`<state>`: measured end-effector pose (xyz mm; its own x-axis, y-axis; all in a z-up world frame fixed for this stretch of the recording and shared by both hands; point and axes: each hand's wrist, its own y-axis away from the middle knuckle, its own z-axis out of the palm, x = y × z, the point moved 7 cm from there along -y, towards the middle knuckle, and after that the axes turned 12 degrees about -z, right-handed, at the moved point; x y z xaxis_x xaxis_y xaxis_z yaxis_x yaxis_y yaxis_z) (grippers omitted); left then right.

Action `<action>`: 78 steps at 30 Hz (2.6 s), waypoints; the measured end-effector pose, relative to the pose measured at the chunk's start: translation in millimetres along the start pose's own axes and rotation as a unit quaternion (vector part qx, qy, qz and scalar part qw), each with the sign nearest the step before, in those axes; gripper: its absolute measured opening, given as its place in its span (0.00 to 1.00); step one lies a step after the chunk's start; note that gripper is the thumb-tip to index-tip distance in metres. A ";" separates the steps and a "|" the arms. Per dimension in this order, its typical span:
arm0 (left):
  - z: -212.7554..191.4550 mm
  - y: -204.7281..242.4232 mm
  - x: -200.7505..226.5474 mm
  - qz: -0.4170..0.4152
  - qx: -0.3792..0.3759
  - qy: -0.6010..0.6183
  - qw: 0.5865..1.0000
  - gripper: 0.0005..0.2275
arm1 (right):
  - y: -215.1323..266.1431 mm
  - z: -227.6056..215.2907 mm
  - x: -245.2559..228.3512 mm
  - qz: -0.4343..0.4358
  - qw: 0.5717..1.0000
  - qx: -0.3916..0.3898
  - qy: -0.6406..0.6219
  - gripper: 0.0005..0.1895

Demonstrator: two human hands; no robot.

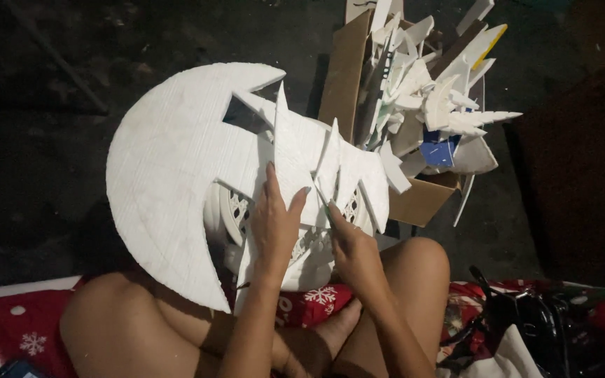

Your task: Cutting out shapes from a large piece of white foam using a small utility knife.

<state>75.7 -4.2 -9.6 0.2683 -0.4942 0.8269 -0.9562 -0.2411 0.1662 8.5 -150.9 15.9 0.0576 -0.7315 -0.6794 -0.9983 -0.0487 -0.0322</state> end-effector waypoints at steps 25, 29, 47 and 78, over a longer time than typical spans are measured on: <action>0.8 -0.1 0.0 0.002 -0.028 -0.057 0.998 0.28 | 0.9 -10.2 -2.4 -0.004 0.995 -0.073 0.065 0.29; 0.9 0.5 0.5 0.006 -0.026 -0.065 0.998 0.28 | -1.5 -8.5 -1.9 -0.004 0.995 -0.078 0.063 0.29; 1.4 1.2 1.1 0.103 0.089 -0.085 0.987 0.28 | 26.6 -6.0 9.4 -0.044 0.994 -0.041 0.092 0.31; 9.2 -4.7 -6.0 0.021 0.058 -0.091 0.994 0.27 | 51.9 14.8 34.7 -0.073 0.994 0.051 0.071 0.32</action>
<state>79.7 -7.8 -20.2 0.2562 -0.6463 0.7188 -0.9498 -0.3066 0.0628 -41.4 -168.7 -20.3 0.1949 -0.8104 -0.5525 -0.9746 -0.0968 -0.2019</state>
